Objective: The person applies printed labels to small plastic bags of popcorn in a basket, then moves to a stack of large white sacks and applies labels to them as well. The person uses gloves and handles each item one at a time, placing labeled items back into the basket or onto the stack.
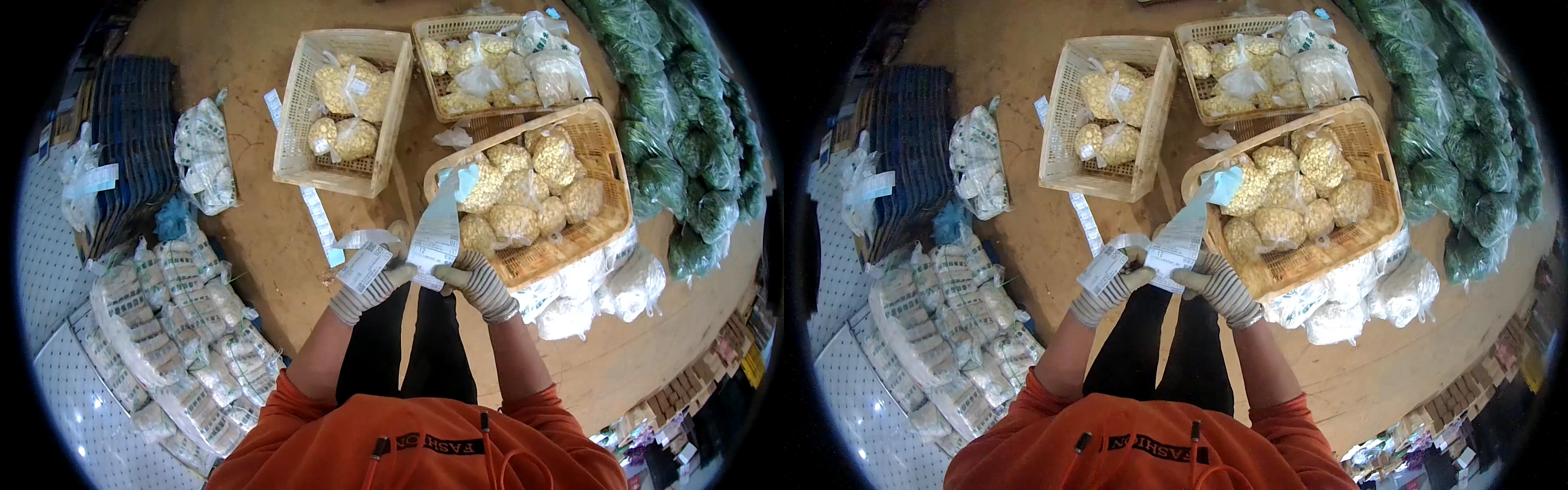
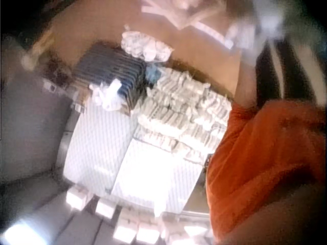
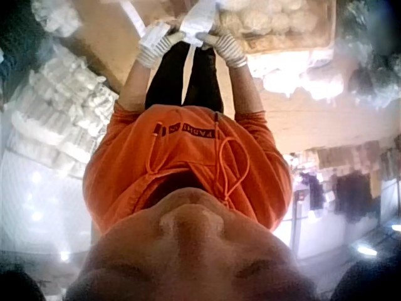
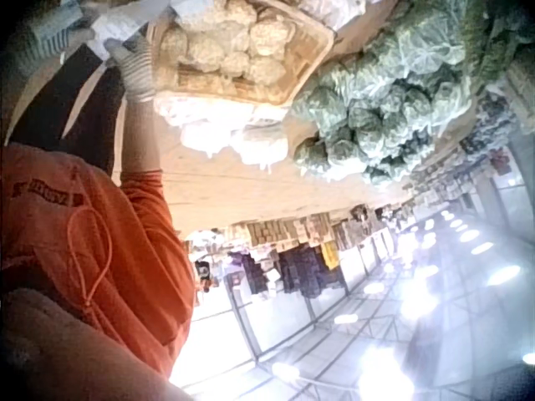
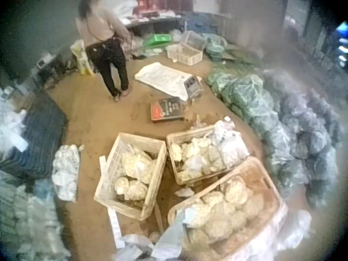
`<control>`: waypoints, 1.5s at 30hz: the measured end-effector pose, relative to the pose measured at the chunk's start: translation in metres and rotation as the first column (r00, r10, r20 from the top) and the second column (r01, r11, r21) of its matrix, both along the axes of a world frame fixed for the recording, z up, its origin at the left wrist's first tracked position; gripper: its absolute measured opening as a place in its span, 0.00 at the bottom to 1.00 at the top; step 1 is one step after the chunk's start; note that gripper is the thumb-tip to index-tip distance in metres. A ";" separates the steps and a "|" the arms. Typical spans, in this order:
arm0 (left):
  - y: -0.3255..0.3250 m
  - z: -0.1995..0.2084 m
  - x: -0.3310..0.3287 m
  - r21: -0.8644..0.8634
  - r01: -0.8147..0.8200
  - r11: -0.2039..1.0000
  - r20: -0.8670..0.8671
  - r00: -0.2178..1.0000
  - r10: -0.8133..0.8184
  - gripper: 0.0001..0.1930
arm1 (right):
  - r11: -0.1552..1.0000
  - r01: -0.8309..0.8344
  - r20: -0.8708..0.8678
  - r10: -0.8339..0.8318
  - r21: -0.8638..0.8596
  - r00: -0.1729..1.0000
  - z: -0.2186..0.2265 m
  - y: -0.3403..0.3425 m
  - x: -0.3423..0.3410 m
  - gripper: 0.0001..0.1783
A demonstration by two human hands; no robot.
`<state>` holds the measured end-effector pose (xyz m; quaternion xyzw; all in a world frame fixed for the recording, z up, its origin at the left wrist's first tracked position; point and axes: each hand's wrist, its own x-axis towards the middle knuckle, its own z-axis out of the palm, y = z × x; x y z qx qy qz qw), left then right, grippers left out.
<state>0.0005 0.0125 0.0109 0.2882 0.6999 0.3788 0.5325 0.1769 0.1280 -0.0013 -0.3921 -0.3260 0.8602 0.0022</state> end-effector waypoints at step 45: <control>-0.032 0.005 -0.026 -0.083 0.216 0.973 0.379 0.910 -0.169 0.24 | 0.952 0.141 -0.036 -0.156 -0.272 0.987 -0.022 -0.045 -0.011 0.26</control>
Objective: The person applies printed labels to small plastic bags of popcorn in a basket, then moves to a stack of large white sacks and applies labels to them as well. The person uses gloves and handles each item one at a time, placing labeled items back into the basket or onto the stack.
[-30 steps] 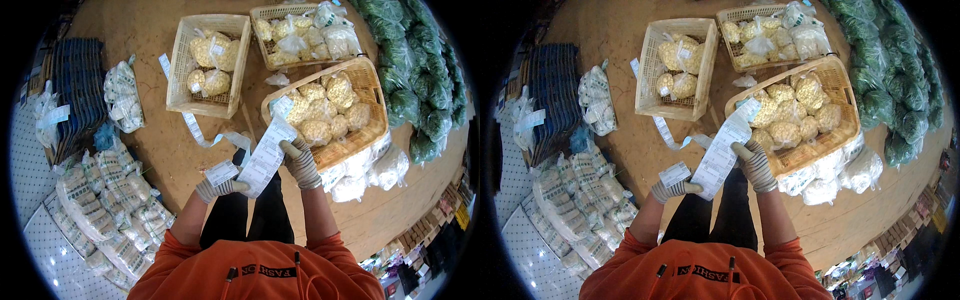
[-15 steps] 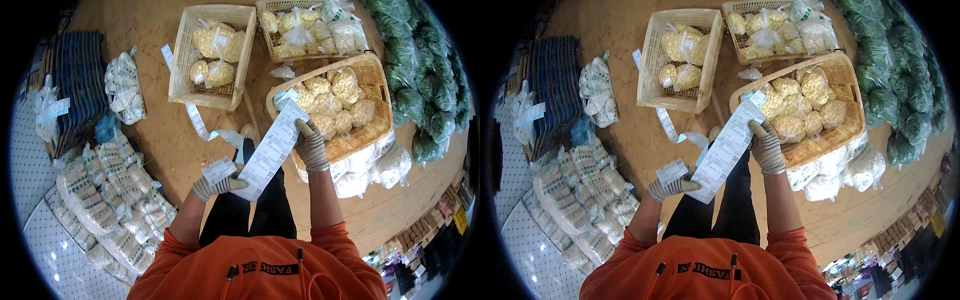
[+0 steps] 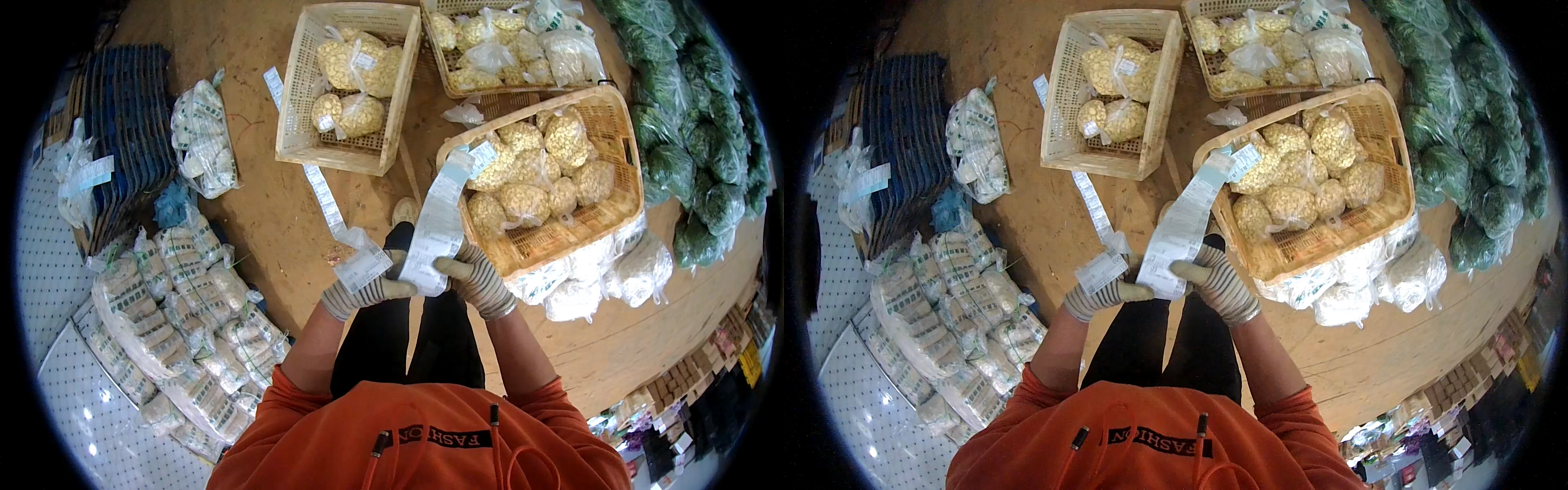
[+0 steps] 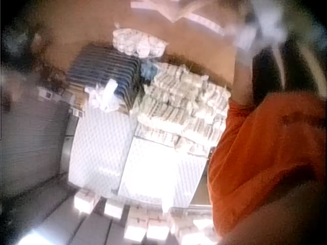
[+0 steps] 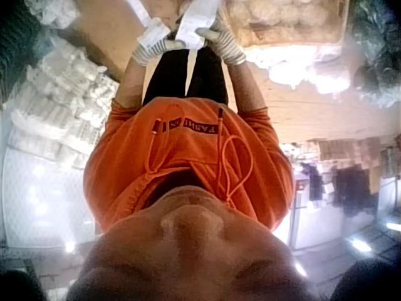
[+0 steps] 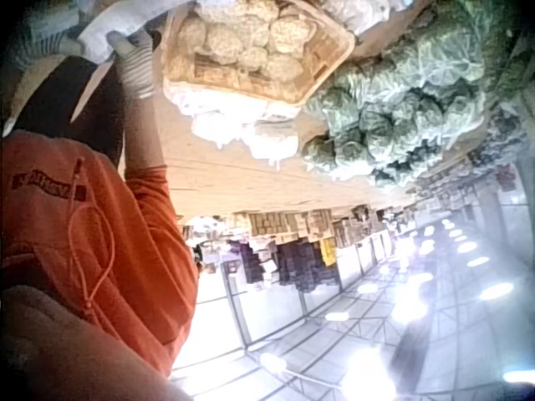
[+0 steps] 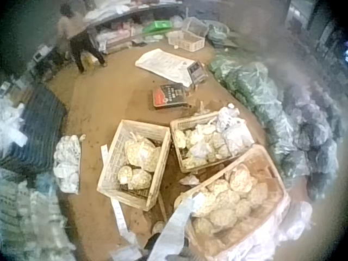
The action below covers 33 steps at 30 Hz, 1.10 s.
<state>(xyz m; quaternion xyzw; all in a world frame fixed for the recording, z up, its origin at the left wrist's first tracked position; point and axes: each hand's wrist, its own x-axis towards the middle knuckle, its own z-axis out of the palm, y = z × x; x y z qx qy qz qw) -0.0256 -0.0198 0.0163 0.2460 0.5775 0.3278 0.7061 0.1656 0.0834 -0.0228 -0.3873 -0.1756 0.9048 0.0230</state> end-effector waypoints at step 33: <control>-0.043 -0.014 -0.004 -0.035 0.387 0.921 -0.446 0.819 -0.361 0.23 | 0.961 0.253 -0.074 -0.262 -0.113 0.962 -0.026 0.030 0.013 0.28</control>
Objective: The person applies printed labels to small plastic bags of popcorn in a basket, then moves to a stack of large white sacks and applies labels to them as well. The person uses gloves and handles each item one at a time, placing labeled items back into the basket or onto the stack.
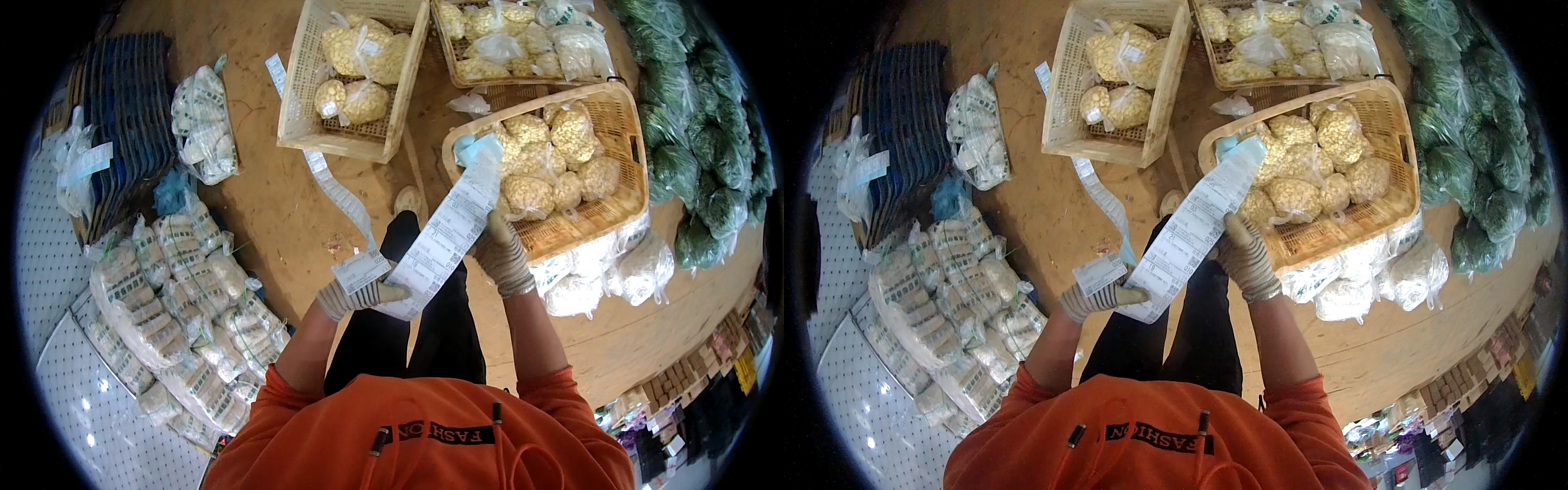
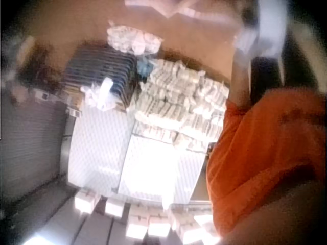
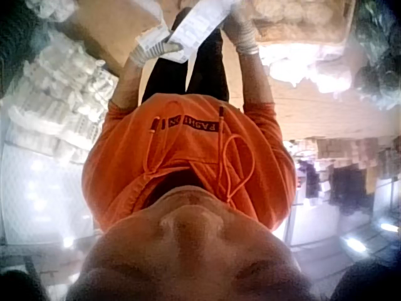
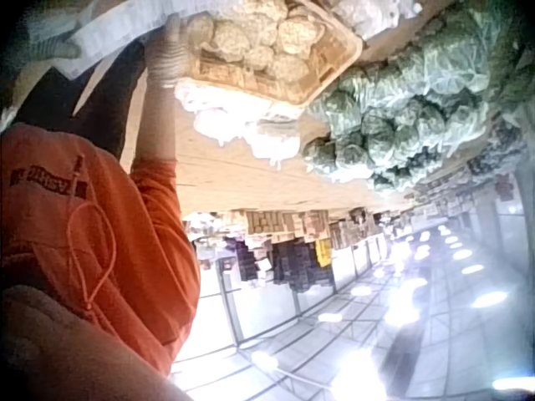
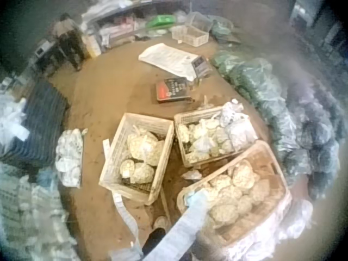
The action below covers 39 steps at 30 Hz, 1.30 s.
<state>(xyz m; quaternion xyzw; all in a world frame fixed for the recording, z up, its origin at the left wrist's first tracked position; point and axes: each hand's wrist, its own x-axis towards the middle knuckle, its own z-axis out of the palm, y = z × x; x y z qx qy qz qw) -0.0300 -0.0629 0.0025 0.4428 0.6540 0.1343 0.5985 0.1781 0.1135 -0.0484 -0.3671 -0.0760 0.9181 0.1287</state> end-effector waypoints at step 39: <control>-0.006 0.021 0.001 -0.190 -0.112 0.975 0.235 0.959 0.156 0.24 | 0.982 0.128 0.172 -0.152 0.141 0.973 -0.012 0.013 0.005 0.13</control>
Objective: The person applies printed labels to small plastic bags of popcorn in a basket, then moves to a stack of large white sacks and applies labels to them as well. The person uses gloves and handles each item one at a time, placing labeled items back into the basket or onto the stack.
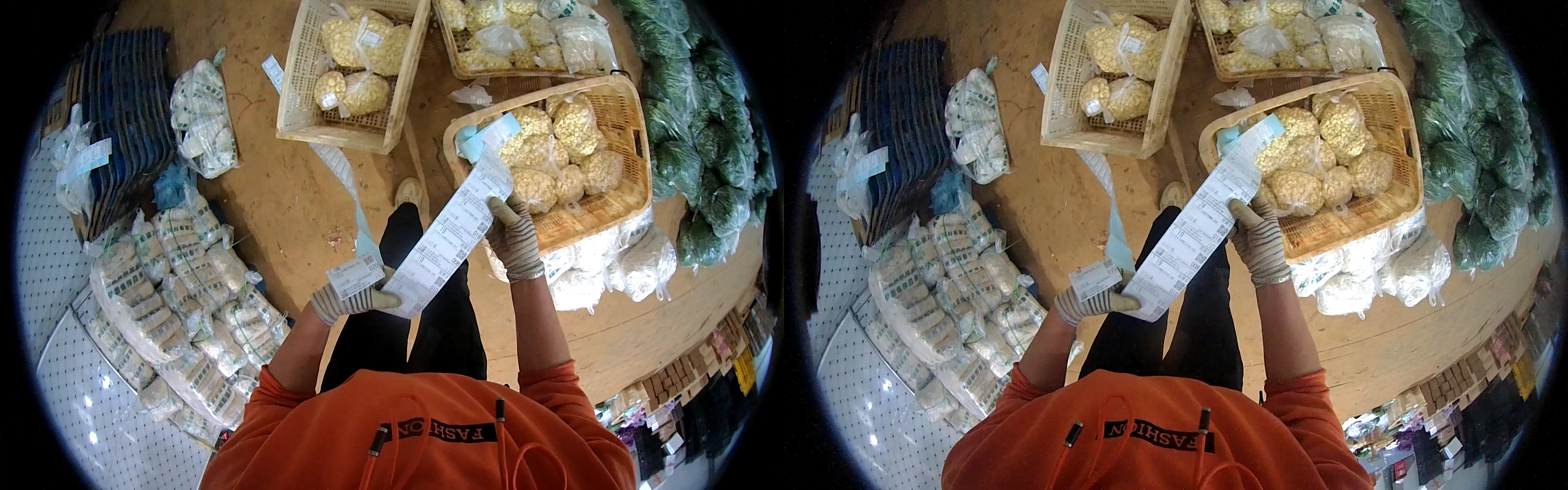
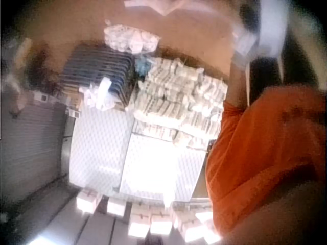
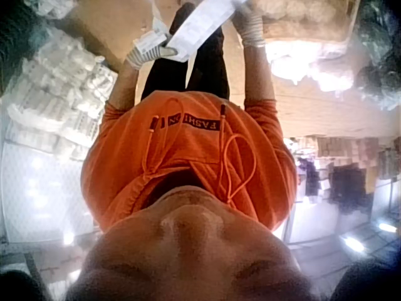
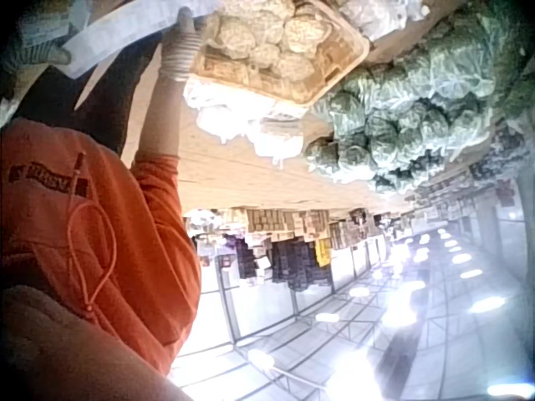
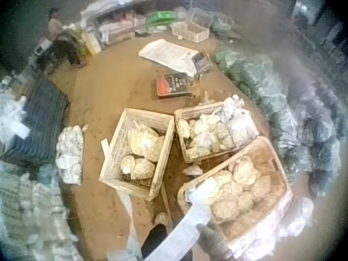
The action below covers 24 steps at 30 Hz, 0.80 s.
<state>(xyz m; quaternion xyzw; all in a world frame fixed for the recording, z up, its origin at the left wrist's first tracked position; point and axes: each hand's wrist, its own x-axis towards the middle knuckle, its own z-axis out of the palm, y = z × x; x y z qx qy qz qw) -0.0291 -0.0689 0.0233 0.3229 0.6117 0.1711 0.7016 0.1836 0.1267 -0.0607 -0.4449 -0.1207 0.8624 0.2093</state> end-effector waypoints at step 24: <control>-0.028 -0.023 0.011 0.130 -0.057 0.990 -0.007 0.998 0.058 0.26 | 0.909 -0.416 -0.005 0.416 -0.025 0.909 0.043 -0.051 -0.003 0.19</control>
